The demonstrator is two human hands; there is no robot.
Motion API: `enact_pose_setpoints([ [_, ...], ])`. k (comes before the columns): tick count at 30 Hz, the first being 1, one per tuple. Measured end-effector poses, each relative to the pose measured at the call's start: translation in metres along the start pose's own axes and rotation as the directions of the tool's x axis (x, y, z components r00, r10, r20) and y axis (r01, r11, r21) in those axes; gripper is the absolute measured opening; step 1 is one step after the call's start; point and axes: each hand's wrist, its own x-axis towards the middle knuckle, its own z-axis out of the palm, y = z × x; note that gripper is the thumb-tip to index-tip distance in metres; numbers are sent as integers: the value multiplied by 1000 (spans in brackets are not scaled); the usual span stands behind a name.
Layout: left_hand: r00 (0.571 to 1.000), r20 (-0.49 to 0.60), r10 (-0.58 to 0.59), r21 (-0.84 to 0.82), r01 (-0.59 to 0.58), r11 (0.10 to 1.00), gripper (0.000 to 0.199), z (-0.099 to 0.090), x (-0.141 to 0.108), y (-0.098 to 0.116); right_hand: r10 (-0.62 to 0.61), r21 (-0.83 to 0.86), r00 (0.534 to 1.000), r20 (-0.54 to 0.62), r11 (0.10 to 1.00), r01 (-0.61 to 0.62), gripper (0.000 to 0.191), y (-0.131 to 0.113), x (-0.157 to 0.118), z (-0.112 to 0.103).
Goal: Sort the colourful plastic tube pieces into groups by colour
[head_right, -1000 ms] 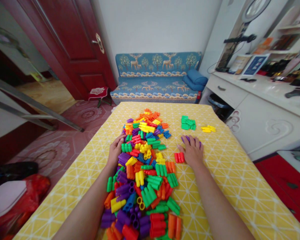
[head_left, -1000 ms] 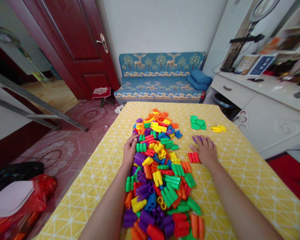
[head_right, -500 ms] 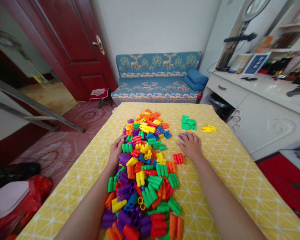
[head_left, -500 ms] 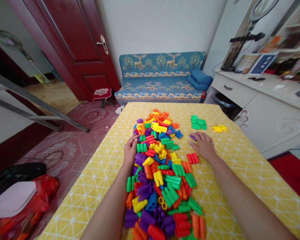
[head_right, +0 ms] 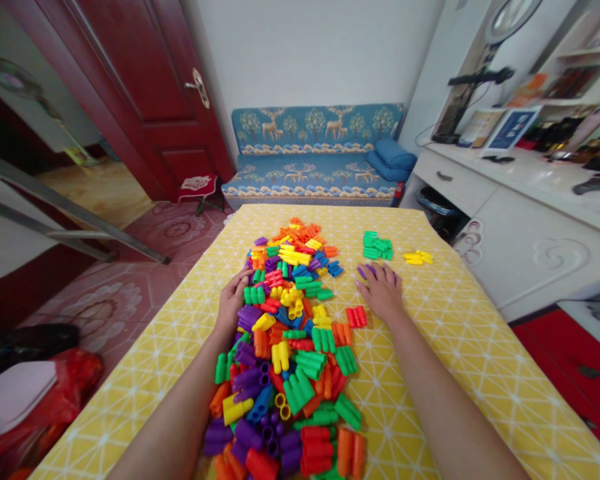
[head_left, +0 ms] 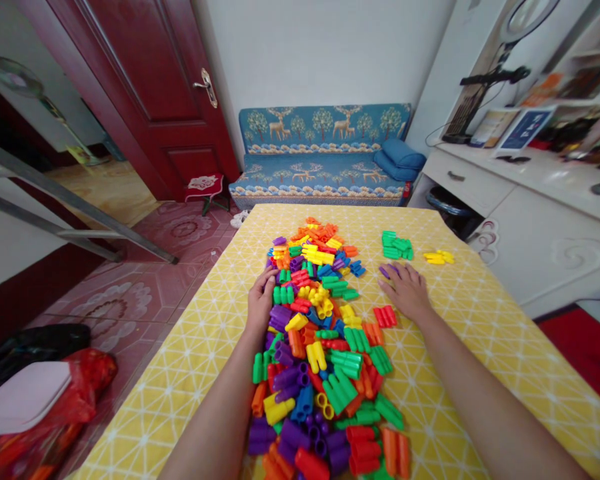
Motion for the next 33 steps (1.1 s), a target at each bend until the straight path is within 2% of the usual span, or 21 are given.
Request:
enact_pose_setpoints([
  [3,1000,3,-5,-7,5,1000,34,0,0,-2,34,5,999,-9,999,-34,56,-3,-3,-2],
  [7,1000,3,-13,-22,13,1000,34,0,0,-3,42,59,996,-82,998,-37,61,-4,-5,-6],
  [15,1000,2,0,-4,0,1000,33,0,1,-2,125,335,944,-306,942,-16,54,9,-2,-4],
  [22,1000,-9,-10,-6,10,1000,33,1,1,-1,183,475,937,-297,880,-22,53,14,-1,6],
  [33,1000,-3,13,-3,-13,1000,32,0,1,-2,196,509,935,-297,861,-19,52,17,-1,8],
])
